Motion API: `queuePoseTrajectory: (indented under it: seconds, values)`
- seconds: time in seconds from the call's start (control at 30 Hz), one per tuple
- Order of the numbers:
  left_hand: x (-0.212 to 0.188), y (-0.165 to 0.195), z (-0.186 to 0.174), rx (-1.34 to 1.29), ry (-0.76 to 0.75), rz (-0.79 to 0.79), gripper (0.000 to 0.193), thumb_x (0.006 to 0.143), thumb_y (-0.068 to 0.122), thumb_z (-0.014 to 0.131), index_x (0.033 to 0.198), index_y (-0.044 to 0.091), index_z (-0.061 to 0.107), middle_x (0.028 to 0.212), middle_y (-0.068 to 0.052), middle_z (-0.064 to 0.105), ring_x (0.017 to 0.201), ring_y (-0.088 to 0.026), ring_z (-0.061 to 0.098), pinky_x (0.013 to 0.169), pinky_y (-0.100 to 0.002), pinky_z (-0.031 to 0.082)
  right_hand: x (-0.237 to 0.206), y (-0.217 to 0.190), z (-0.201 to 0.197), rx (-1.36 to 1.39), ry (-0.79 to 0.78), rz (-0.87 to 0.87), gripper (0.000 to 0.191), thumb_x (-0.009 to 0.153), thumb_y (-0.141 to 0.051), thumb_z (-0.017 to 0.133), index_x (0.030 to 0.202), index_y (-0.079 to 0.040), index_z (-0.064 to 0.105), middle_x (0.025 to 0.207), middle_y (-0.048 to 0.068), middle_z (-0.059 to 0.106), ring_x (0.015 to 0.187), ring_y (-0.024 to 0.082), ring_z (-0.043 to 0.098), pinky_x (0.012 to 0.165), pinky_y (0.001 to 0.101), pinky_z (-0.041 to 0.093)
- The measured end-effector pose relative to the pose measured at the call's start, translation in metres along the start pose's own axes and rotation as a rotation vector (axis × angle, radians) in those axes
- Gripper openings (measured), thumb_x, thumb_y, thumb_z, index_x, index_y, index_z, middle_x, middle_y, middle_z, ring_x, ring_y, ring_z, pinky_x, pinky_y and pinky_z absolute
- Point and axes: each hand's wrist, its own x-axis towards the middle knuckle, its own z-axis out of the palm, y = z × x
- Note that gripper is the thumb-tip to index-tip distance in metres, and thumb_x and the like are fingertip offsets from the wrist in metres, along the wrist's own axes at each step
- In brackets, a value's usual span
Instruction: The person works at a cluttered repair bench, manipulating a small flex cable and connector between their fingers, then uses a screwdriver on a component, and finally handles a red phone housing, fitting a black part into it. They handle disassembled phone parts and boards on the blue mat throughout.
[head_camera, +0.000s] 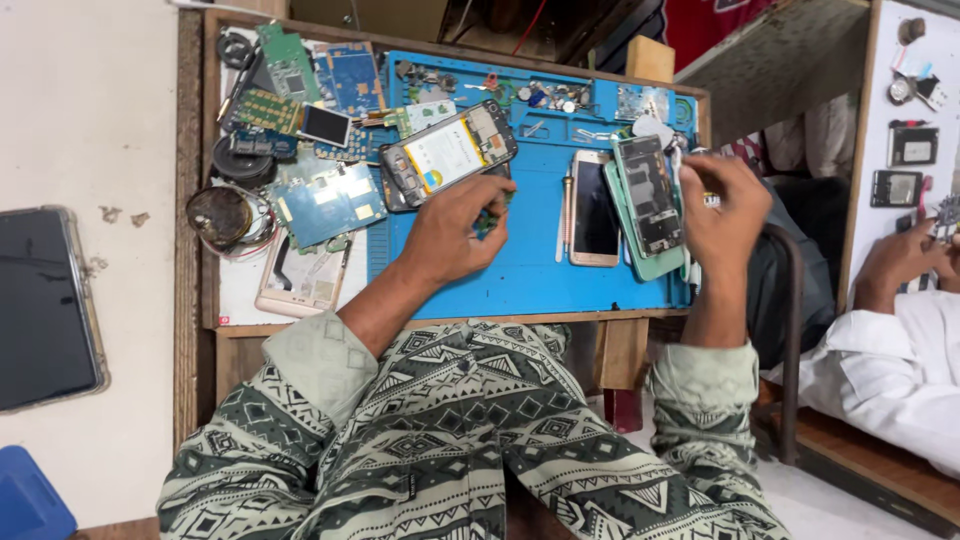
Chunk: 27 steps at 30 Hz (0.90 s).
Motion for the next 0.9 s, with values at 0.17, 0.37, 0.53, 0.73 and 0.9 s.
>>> queuePoseTrajectory:
  seconds: [0.17, 0.37, 0.53, 0.73, 0.9]
  values:
    - [-0.003, -0.001, 0.007, 0.017, 0.005, 0.051, 0.021, 0.083, -0.004, 0.068, 0.103, -0.002, 0.062, 0.080, -0.010, 0.058, 0.086, -0.025, 0.072, 0.097, -0.039, 0.061, -0.057, 0.039, -0.020, 0.279, 0.228, 0.191, 0.013, 0.110, -0.006, 0.074, 0.113, 0.006, 0.073, 0.101, 0.007, 0.071, 0.089, 0.012, 0.065, 0.082, 0.0244, 0.052]
    - [0.002, 0.004, 0.010, 0.023, -0.024, 0.062, 0.022, 0.082, -0.005, 0.069, 0.082, 0.001, 0.048, 0.079, -0.011, 0.053, 0.090, -0.029, 0.071, 0.088, -0.039, 0.060, -0.045, 0.058, -0.016, 0.363, 0.263, 0.293, 0.011, 0.106, -0.007, 0.075, 0.111, 0.002, 0.075, 0.097, 0.006, 0.072, 0.082, 0.009, 0.065, 0.075, 0.0232, 0.052]
    - [0.012, 0.007, 0.011, 0.097, -0.037, 0.070, 0.028, 0.078, -0.001, 0.078, 0.079, 0.002, 0.050, 0.095, -0.013, 0.064, 0.078, -0.023, 0.065, 0.067, -0.033, 0.053, -0.016, 0.052, -0.021, -0.341, 0.069, 0.094, 0.015, 0.091, -0.017, 0.084, 0.101, -0.006, 0.080, 0.096, 0.014, 0.070, 0.079, 0.027, 0.065, 0.069, 0.0376, 0.051]
    - [-0.002, -0.007, 0.012, -0.141, -0.117, -0.285, 0.036, 0.076, 0.007, 0.090, 0.087, 0.003, 0.056, 0.110, -0.011, 0.070, 0.062, 0.001, 0.050, 0.052, -0.018, 0.044, -0.010, 0.061, -0.001, -0.639, -0.100, 0.166, 0.019, 0.091, -0.032, 0.084, 0.096, -0.014, 0.082, 0.099, 0.017, 0.066, 0.091, 0.039, 0.066, 0.075, 0.0501, 0.051]
    - [-0.002, -0.026, 0.015, -0.458, -0.078, -0.408, 0.034, 0.083, 0.000, 0.082, 0.082, 0.005, 0.048, 0.130, -0.015, 0.070, 0.069, 0.006, 0.052, 0.055, -0.015, 0.045, -0.004, 0.066, 0.005, -0.567, -0.051, 0.195, 0.016, 0.089, -0.024, 0.082, 0.088, -0.009, 0.079, 0.093, 0.016, 0.068, 0.089, 0.037, 0.066, 0.079, 0.0483, 0.052]
